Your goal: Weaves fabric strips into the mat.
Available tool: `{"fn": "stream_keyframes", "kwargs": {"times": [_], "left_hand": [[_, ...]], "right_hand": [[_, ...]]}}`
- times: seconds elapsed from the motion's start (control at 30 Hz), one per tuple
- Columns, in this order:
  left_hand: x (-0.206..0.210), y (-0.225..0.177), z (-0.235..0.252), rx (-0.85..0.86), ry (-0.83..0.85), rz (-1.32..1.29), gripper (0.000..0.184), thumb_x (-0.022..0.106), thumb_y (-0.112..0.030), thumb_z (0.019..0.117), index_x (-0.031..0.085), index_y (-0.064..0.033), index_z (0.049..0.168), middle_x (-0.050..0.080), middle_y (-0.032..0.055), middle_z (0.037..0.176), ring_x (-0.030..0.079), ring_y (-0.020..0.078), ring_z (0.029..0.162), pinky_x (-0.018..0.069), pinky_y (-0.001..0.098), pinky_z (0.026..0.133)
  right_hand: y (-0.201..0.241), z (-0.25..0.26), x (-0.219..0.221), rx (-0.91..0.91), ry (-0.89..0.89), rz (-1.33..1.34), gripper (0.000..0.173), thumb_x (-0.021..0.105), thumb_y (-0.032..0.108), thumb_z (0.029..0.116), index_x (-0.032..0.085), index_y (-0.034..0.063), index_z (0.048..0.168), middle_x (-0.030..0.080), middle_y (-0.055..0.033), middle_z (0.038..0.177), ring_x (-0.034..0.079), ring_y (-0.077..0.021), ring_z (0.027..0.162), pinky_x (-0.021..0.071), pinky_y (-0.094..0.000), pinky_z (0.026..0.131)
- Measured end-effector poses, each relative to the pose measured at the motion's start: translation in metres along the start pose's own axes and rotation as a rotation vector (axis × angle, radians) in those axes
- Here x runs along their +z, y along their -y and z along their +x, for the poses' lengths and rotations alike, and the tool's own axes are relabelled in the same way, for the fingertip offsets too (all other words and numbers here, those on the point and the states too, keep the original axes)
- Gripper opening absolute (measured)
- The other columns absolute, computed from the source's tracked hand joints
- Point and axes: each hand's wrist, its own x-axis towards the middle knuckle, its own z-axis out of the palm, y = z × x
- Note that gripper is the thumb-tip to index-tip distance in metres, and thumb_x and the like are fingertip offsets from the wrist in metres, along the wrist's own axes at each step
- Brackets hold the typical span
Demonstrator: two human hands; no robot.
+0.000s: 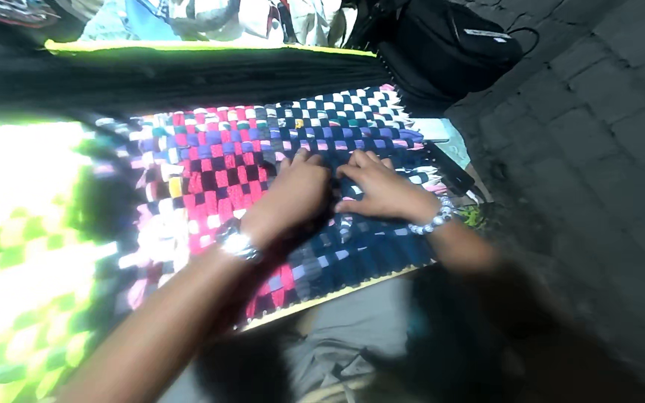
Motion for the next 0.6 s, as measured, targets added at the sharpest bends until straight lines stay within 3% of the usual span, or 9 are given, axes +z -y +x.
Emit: {"fn": "stream_keyframes", "kwargs": {"times": [0.17, 0.47, 0.53, 0.6], "left_hand": [[-0.001, 0.018, 0.009, -0.039, 0.08, -0.142, 0.02, 0.065, -0.012, 0.0975, 0.075, -0.0031, 0.113, 0.068, 0.0187, 0.115, 0.055, 0.0436, 0.123, 0.0387, 0.0672, 0.1], [-0.015, 0.029, 0.016, 0.001, 0.243, -0.198, 0.019, 0.064, -0.018, 0.1012, 0.078, -0.0103, 0.111, 0.073, 0.0115, 0.11, 0.056, 0.0382, 0.121, 0.0375, 0.0638, 0.105], [-0.02, 0.033, 0.015, 0.056, 0.276, -0.201, 0.021, 0.062, -0.019, 0.1028, 0.078, -0.009, 0.113, 0.073, 0.0111, 0.11, 0.057, 0.0362, 0.12, 0.0386, 0.0606, 0.105], [-0.025, 0.043, 0.011, 0.165, 0.264, -0.275, 0.023, 0.059, -0.016, 0.1031, 0.078, -0.0079, 0.112, 0.075, 0.0087, 0.107, 0.061, 0.0274, 0.114, 0.038, 0.0514, 0.107]], "right_hand": [[0.004, 0.003, -0.004, 0.037, 0.065, 0.011, 0.058, 0.078, 0.053, 0.0868, 0.066, 0.0096, 0.124, 0.059, -0.0129, 0.118, 0.052, -0.0354, 0.119, 0.038, -0.0608, 0.094], [0.005, 0.005, -0.003, 0.028, 0.076, -0.017, 0.057, 0.077, 0.054, 0.0873, 0.067, 0.009, 0.121, 0.06, -0.0125, 0.118, 0.053, -0.0365, 0.119, 0.0398, -0.061, 0.093], [0.003, 0.005, -0.003, 0.016, 0.067, -0.006, 0.059, 0.077, 0.055, 0.087, 0.067, 0.0085, 0.121, 0.06, -0.0128, 0.117, 0.053, -0.0364, 0.118, 0.04, -0.061, 0.092], [0.001, 0.002, -0.002, 0.014, 0.031, 0.026, 0.06, 0.078, 0.055, 0.0853, 0.067, 0.0093, 0.122, 0.061, -0.013, 0.116, 0.053, -0.0363, 0.117, 0.0396, -0.0608, 0.092]]}}
